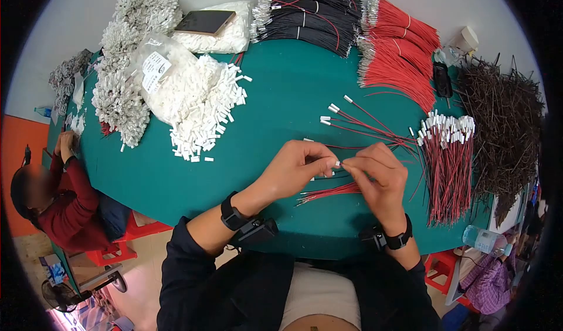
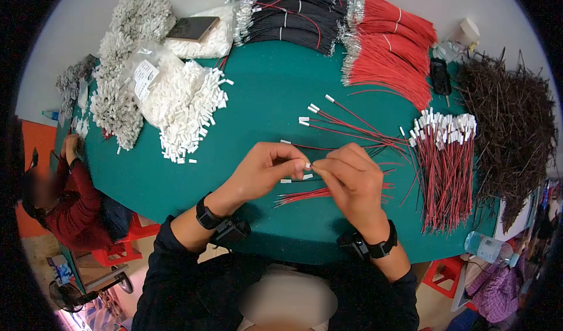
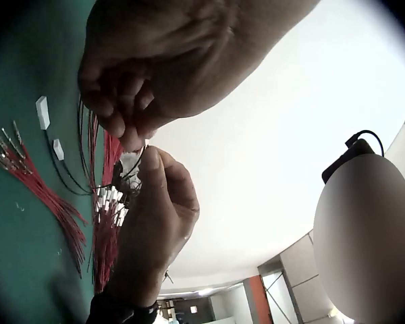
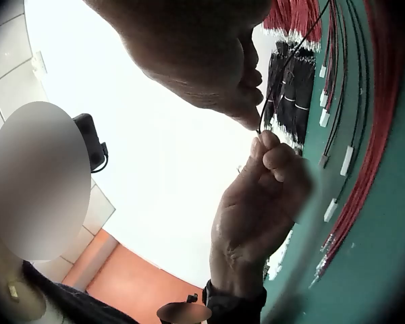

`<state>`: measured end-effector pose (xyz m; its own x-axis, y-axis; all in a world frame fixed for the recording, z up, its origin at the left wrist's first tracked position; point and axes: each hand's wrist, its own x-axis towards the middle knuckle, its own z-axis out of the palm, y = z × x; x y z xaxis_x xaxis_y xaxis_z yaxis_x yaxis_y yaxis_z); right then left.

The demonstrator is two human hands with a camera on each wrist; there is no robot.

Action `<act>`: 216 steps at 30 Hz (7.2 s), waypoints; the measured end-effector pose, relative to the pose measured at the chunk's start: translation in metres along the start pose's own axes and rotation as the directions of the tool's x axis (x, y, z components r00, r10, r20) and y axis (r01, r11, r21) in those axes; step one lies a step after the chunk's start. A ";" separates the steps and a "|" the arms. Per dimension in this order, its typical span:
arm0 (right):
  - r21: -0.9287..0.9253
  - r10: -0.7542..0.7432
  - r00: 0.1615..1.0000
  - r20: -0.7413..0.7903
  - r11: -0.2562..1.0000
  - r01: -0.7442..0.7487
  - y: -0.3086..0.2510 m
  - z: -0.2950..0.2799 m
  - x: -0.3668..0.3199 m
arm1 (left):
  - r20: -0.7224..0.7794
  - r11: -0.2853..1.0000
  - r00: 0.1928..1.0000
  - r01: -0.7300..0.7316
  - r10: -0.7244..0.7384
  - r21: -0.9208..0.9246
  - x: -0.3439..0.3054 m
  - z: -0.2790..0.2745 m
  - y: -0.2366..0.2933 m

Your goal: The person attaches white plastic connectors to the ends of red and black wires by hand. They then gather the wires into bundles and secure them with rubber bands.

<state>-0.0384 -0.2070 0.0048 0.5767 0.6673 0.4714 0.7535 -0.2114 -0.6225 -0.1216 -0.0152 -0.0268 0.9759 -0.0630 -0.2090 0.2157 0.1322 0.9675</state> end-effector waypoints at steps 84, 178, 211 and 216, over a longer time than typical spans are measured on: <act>0.119 0.206 0.976 -0.074 0.973 -0.196 0.003 -0.003 -0.004 | -0.035 0.978 0.998 0.042 -0.050 -0.203 0.004 -0.013 0.006; 0.028 0.006 1.000 -0.009 1.000 -0.006 0.000 0.000 -0.003 | -0.096 0.995 0.995 -0.017 0.008 -0.097 -0.001 0.000 0.003; 0.148 -0.096 0.855 0.509 0.989 0.022 0.007 0.005 -0.008 | -0.176 0.859 0.950 -0.142 0.258 0.492 -0.002 -0.015 0.012; 0.247 0.072 0.928 0.364 0.954 -0.171 0.001 0.004 -0.010 | -0.212 0.976 0.963 -0.130 0.166 0.174 0.002 -0.015 0.005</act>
<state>-0.0444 -0.2108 -0.0028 0.4750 0.8644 0.1650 0.5416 -0.1393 -0.8290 -0.1185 0.0003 -0.0241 0.9828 0.1706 -0.0709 0.0779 -0.0347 0.9964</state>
